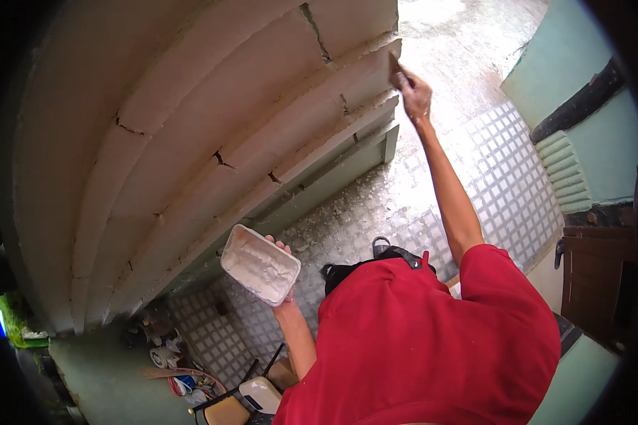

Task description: Applying putty or filler to cracks in a wall using a putty knife.

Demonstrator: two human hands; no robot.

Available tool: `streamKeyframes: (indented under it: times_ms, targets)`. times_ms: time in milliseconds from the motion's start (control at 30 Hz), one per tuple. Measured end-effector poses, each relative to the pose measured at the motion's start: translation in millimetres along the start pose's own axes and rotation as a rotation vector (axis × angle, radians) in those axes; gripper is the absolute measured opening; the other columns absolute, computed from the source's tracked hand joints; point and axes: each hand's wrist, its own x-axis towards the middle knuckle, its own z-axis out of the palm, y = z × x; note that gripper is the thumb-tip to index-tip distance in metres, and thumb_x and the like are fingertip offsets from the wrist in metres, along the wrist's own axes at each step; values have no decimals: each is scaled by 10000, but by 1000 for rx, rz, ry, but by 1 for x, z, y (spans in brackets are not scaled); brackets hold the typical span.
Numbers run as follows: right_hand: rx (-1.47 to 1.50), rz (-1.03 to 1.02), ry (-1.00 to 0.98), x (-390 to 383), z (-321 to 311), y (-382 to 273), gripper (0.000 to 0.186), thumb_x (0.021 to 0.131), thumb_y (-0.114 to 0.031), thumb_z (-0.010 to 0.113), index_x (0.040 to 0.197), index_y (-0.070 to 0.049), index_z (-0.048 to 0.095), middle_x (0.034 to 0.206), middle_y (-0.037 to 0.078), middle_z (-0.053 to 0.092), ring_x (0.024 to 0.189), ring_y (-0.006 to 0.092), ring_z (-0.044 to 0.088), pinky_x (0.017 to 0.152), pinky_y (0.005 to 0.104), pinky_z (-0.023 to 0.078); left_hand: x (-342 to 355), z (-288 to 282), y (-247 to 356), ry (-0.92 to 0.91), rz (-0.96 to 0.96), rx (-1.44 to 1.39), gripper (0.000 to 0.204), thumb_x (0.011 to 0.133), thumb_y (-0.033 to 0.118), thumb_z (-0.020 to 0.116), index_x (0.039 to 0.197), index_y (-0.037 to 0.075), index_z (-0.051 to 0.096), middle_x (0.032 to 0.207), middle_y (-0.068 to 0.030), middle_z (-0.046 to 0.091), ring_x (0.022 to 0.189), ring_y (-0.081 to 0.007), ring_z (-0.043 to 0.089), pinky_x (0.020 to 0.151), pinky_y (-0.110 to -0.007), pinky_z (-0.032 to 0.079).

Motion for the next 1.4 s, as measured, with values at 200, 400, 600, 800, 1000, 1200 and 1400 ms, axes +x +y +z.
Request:
streamKeyframes:
  times_ms: [200, 400, 600, 800, 1000, 1200, 1400]
  targets:
    - [-164, -3, 102, 15, 27, -25, 345, 921, -88, 582, 1253, -154, 653, 1120, 187, 676, 935, 244, 712, 837, 322, 545, -3, -8, 5, 57, 18, -5, 598, 1005, 425, 448, 1487, 93, 323, 1409, -233, 444, 1244, -412, 508, 1112, -529, 378]
    - [19, -173, -84, -49, 65, -9, 563, 792, 116, 464, 1256, -140, 653, 1057, 188, 707, 937, 252, 714, 844, 319, 552, 2, -6, 2, 25, 10, 3, 589, 1008, 420, 438, 1481, 85, 336, 1424, -239, 424, 1265, -417, 482, 1115, -534, 371]
    - [91, -142, -28, -49, 29, 2, 328, 910, -60, 576, 1228, -32, 651, 1061, 156, 719, 884, 244, 710, 750, 311, 568, 5, 4, 0, -11, -26, -45, 590, 1003, 411, 453, 1482, 85, 339, 1427, -244, 418, 1258, -422, 481, 1116, -537, 366]
    - [-64, 441, 339, 17, -5, 24, 316, 774, -266, 711, 671, 29, 668, 652, 100, 637, 591, 198, 566, 595, 378, 456, 1, -2, 1, -33, -12, 2, 594, 1001, 415, 454, 1486, 93, 337, 1429, -243, 422, 1268, -420, 473, 1123, -536, 356]
    - [-271, 168, 375, 59, 11, -17, 357, 807, -289, 598, 720, 50, 668, 742, 292, 650, 723, 443, 662, 710, 487, 513, 1, -8, 4, 62, 1, -30, 596, 1001, 433, 444, 1486, 101, 341, 1433, -236, 420, 1272, -416, 471, 1128, -536, 346]
    - [-328, 187, 305, 87, 35, -17, 365, 801, -275, 577, 710, 69, 658, 762, 279, 669, 747, 417, 684, 711, 459, 539, -2, -8, 6, 62, 50, 27, 591, 1002, 433, 441, 1482, 102, 345, 1419, -234, 431, 1257, -408, 485, 1116, -534, 363]
    - [-202, 151, 45, 142, 34, 84, 243, 787, -184, 592, 671, 28, 618, 660, 153, 658, 566, 225, 644, 521, 349, 531, 3, -1, 2, 45, 5, 4, 578, 1003, 424, 443, 1472, 96, 356, 1398, -232, 448, 1240, -405, 501, 1099, -524, 390]
